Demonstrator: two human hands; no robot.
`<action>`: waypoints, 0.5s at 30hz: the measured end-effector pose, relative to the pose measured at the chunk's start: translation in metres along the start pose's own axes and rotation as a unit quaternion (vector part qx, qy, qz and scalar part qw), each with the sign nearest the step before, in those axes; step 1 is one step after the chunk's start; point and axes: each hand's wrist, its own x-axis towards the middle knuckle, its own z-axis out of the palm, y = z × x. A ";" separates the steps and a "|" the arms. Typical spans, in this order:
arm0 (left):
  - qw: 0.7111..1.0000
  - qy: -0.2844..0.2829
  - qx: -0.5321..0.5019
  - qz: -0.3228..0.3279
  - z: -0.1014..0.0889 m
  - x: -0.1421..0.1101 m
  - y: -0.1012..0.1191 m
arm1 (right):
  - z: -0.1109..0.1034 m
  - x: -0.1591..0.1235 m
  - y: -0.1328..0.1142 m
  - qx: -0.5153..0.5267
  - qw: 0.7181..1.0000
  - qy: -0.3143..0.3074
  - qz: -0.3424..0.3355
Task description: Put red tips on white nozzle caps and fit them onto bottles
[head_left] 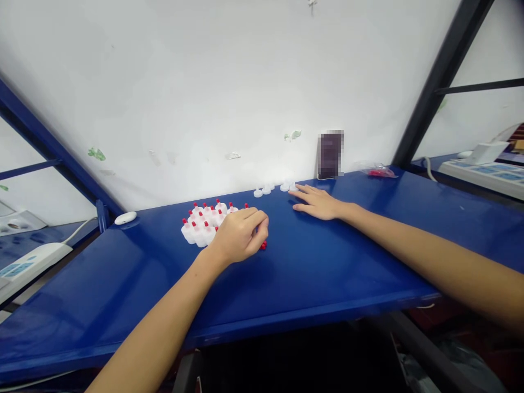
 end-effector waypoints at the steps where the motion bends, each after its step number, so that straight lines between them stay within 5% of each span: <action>1: 1.000 -0.008 -0.004 0.001 0.000 0.000 -0.001 | 0.000 0.000 0.000 0.001 1.000 0.000 -0.005; 11: 0.978 -0.192 0.077 0.014 -0.004 0.003 0.008 | -0.009 -0.011 -0.014 0.020 0.985 0.165 -0.052; 15: 0.963 -0.246 0.113 0.007 -0.004 0.002 0.010 | -0.005 -0.008 -0.008 0.047 0.988 0.146 -0.032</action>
